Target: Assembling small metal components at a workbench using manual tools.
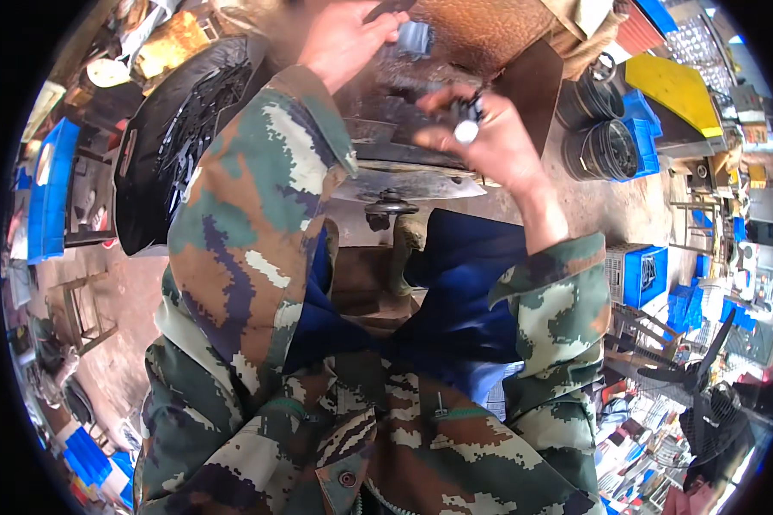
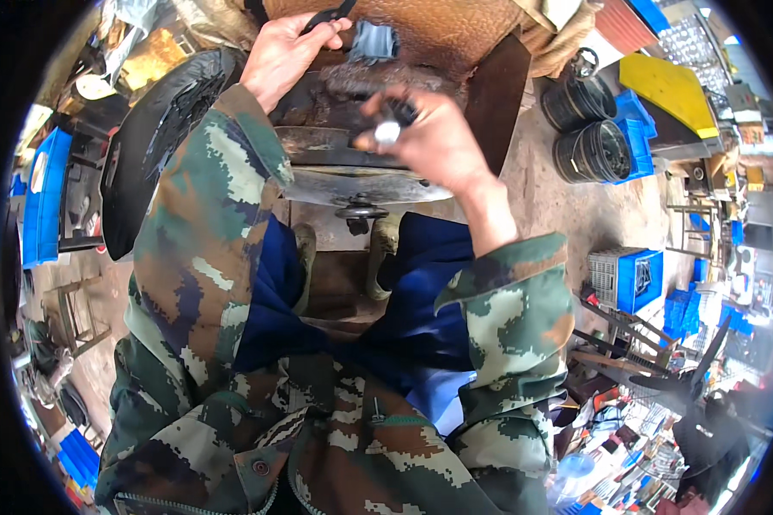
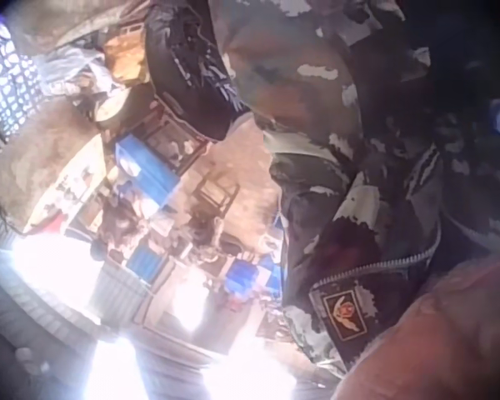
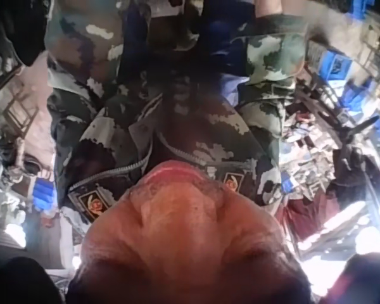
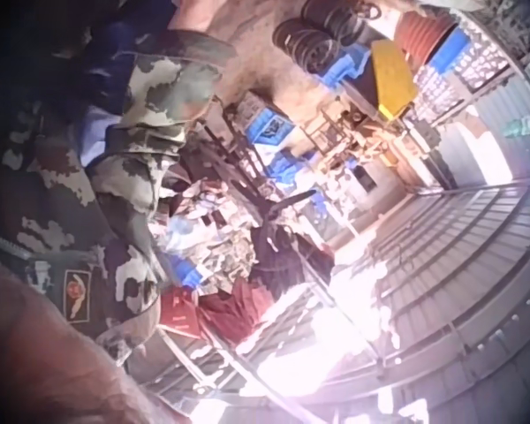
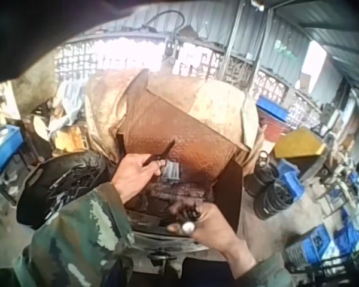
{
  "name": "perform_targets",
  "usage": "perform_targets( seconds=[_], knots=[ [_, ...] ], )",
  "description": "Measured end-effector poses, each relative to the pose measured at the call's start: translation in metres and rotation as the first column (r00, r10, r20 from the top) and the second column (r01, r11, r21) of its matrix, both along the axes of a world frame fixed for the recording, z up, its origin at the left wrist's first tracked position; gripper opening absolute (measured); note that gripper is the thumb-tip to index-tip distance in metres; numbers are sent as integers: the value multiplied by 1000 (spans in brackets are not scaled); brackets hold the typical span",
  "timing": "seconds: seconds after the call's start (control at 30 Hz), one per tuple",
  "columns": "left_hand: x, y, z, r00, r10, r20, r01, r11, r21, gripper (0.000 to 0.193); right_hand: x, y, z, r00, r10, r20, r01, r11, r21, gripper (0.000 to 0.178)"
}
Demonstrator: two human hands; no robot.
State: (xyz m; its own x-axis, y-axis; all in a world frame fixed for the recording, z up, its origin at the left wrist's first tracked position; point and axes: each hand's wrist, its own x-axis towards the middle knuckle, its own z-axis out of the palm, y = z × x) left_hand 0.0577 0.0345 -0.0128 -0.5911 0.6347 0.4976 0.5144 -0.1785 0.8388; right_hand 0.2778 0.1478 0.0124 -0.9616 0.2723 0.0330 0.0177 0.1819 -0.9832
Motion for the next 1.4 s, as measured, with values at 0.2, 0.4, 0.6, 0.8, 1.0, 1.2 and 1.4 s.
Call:
perform_targets(
  seconds=[0.2,0.4,0.6,0.8,1.0,1.2,1.4],
  knots=[
    [6,9,-4,970,-31,-242,-86,885,-457,31,37,-20,-11,986,95,140,-167,690,705,39],
    [-11,-3,-30,926,-169,-339,-84,782,-618,29,36,-16,-9,961,184,209,-278,686,673,41],
    [-19,0,-54,949,-225,-220,35,771,-636,27,26,-1,38,890,50,453,-110,988,108,33],
    [4,16,-35,942,-40,-334,-191,756,-626,23,0,16,13,919,-370,138,393,888,-238,22],
    [29,14,0,941,-229,248,310,878,-364,27,-22,19,12,860,-508,52,467,740,-484,13],
    [63,7,35,806,-290,516,462,854,-241,29,-29,5,18,834,-547,-78,423,723,-546,10],
    [55,9,25,811,-267,521,412,893,-183,41,-27,8,16,825,-561,-66,466,743,-480,13]
  ],
)
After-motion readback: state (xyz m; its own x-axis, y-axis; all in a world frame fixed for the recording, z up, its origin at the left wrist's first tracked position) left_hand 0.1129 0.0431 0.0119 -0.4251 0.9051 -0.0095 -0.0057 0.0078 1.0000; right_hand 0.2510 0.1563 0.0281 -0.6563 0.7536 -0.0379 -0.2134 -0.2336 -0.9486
